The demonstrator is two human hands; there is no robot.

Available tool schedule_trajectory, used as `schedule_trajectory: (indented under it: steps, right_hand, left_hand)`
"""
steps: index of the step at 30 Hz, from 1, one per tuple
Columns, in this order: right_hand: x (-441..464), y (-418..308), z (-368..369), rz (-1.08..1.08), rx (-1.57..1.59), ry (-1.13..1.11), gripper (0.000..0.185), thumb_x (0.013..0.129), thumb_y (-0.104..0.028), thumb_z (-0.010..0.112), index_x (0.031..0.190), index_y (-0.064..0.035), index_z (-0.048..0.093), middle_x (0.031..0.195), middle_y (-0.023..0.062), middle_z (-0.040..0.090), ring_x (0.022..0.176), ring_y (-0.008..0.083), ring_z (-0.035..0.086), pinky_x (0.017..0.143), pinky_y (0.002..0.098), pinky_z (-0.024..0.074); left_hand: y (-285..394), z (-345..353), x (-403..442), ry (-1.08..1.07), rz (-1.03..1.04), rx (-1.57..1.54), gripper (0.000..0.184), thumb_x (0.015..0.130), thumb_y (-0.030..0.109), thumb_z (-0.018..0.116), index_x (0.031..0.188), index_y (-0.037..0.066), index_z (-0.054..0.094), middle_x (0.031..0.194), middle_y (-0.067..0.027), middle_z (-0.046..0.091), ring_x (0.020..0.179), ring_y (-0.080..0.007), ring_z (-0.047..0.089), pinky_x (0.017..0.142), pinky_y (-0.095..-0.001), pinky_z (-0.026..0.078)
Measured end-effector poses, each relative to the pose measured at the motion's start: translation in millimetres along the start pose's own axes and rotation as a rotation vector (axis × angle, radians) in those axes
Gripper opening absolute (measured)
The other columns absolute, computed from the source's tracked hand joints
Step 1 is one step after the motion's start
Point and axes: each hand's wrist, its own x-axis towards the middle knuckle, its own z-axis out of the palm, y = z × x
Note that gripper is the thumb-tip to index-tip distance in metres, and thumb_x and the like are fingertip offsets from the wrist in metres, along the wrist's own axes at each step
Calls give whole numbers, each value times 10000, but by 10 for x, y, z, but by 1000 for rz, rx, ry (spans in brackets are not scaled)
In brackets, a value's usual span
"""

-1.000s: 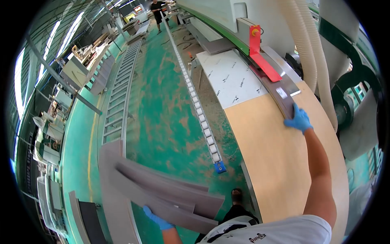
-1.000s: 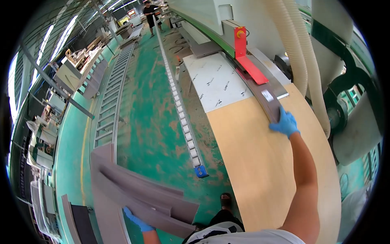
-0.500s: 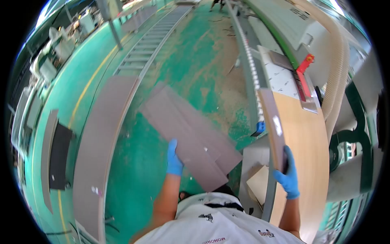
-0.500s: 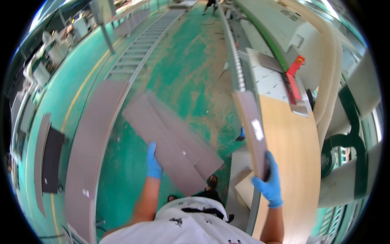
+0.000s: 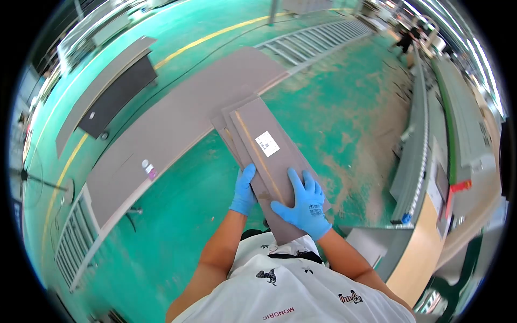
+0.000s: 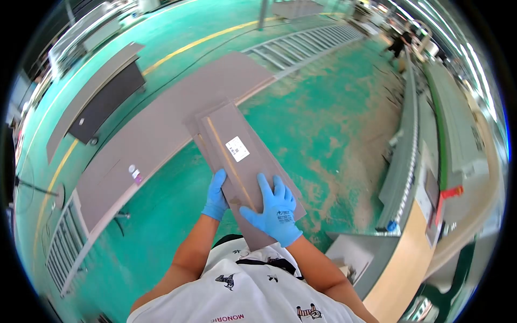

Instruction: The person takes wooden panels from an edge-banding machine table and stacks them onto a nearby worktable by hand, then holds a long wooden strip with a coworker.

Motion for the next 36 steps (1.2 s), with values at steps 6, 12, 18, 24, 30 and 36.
schedule_trajectory:
  steps: [6,12,18,24,30,36]
  right_hand:
    - [1343,-99,620,-242,43,36,842,760,-512,687,1421,-76,398,1365,305,430,1267,442,425,1037,493,356]
    - [3116,-159,2372,216,784,-761,668,885,-576,557,1179,23,594,1057,174,651,988,165,604,856,292,469]
    - [4305,-729,3774,278,392,-1200,573,875,-515,612,1079,20,621,950,107,645,846,130,578,745,288,478]
    - [4223,-833,4782,303,784,-1074,646,808,-334,751,1242,68,490,1079,163,622,955,217,605,834,345,493]
    - [4412,-1163,5340,479,710,-1182,605,821,-306,744,1228,73,505,1034,153,628,855,188,607,771,335,502]
    - [4486,-1432,6005,431,579,-1092,579,839,-305,727,1199,90,505,938,122,636,792,150,580,730,323,495]
  left_hand:
    - [1055,-810,251,203,190,39,546,901,340,618,1334,42,472,1243,-124,584,1117,-243,591,941,-406,507]
    - [1925,-1780,987,452,255,96,570,859,364,650,1311,47,505,1209,-111,601,1084,-228,601,903,-391,519]
    - [2509,-3036,1883,623,230,125,612,821,361,684,1311,41,505,1198,-103,607,1069,-217,608,887,-379,527]
    - [2628,-4022,2067,665,155,52,625,809,369,705,1294,21,521,1186,-93,622,1065,-214,613,901,-367,519]
    - [2765,-4772,2230,759,71,-21,612,825,379,697,1304,38,526,1240,-88,605,1125,-218,586,980,-369,465]
    - [2994,-5611,2364,776,25,-20,600,844,407,681,1306,56,530,1241,-90,602,1139,-230,576,986,-385,461]
